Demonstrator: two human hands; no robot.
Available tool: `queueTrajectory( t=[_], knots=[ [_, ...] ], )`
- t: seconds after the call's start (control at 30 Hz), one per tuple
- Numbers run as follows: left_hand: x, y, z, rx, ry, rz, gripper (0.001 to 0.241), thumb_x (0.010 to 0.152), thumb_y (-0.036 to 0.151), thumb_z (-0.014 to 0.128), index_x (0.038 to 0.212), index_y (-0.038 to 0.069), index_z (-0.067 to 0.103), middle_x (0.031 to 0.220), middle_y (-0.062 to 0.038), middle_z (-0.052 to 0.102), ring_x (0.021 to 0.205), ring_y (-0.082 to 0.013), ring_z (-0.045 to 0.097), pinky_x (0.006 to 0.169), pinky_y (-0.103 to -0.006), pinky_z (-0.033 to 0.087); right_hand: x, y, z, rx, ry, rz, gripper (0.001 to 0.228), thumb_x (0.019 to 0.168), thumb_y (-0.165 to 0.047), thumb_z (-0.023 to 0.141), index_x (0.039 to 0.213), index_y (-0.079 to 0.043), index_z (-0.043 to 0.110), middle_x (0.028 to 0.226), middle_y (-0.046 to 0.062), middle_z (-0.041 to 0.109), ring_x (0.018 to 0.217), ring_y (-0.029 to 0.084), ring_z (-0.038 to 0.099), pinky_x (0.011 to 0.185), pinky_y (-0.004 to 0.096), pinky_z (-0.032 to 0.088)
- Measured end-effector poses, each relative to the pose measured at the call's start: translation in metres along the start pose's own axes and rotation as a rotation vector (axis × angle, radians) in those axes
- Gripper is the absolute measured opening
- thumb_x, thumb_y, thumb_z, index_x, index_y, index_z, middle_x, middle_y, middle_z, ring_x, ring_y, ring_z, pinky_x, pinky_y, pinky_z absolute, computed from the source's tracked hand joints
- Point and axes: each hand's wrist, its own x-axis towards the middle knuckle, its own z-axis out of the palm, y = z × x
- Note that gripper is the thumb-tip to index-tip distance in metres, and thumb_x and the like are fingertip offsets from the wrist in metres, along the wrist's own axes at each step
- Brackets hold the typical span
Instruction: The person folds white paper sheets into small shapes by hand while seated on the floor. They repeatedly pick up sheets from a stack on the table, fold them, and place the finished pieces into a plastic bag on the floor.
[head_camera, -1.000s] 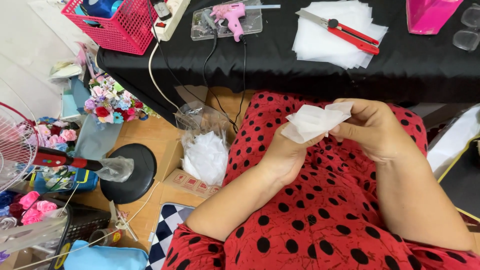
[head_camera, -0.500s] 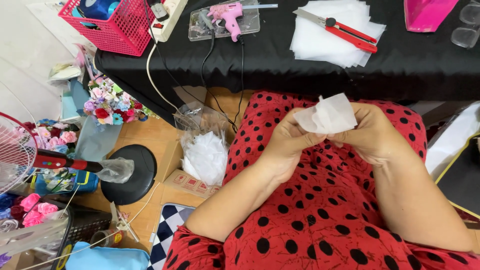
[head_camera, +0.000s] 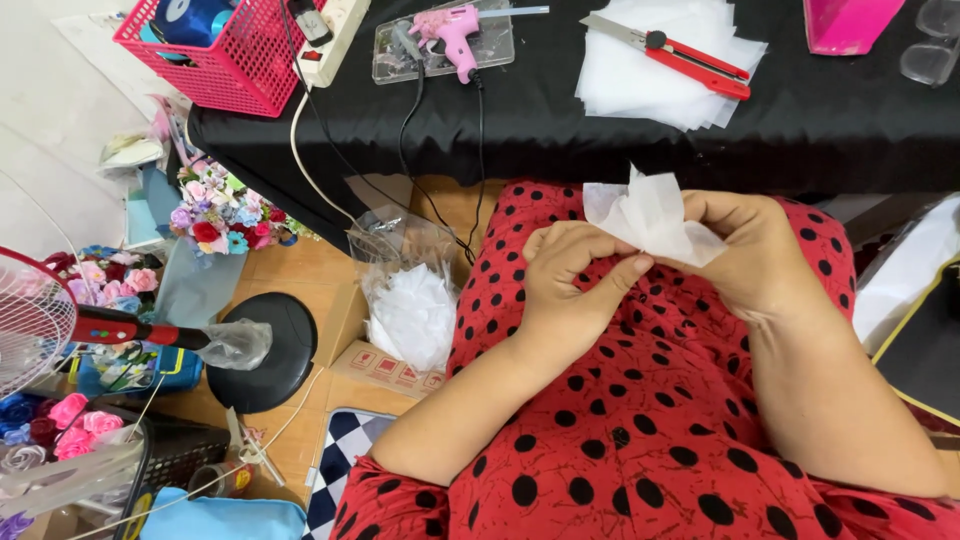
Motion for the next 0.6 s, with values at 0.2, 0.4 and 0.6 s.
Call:
queueTrajectory(
  t=[0.2, 0.4, 0.6],
  knots=[
    [0.0, -0.005, -0.001, -0.076, 0.055, 0.012, 0.007, 0.09, 0.018, 0.079, 0.094, 0.022, 0.074, 0.095, 0.009, 0.074, 0.096, -0.0104, 0.067, 0.106, -0.0293, 0.037, -0.004, -0.002, -0.008, -0.039, -0.114, 0.001, 0.012, 0.088, -0.008, 0.076, 0.098, -0.002, 0.074, 0.089, 0.006, 0.074, 0.078, 0.01, 0.066, 0.069, 0.022, 0.055],
    [-0.005, -0.02, 0.005, -0.234, 0.022, -0.105, 0.008, 0.094, 0.023, 0.075, 0.102, 0.022, 0.072, 0.101, 0.008, 0.072, 0.098, -0.0109, 0.063, 0.099, -0.0303, 0.045, -0.004, -0.02, 0.002, -0.027, -0.128, -0.077, 0.009, 0.09, -0.001, 0.073, 0.099, 0.002, 0.072, 0.1, 0.011, 0.07, 0.086, 0.016, 0.066, 0.073, 0.023, 0.055],
    [0.0, -0.017, 0.004, -0.54, -0.058, -0.193, 0.014, 0.095, 0.015, 0.074, 0.108, 0.013, 0.07, 0.102, 0.001, 0.071, 0.098, -0.0122, 0.066, 0.096, -0.0268, 0.057, -0.002, -0.014, -0.001, -0.039, -0.09, -0.066, 0.009, 0.087, -0.002, 0.076, 0.095, 0.0, 0.072, 0.1, 0.009, 0.071, 0.087, 0.015, 0.067, 0.075, 0.023, 0.057]
  ],
)
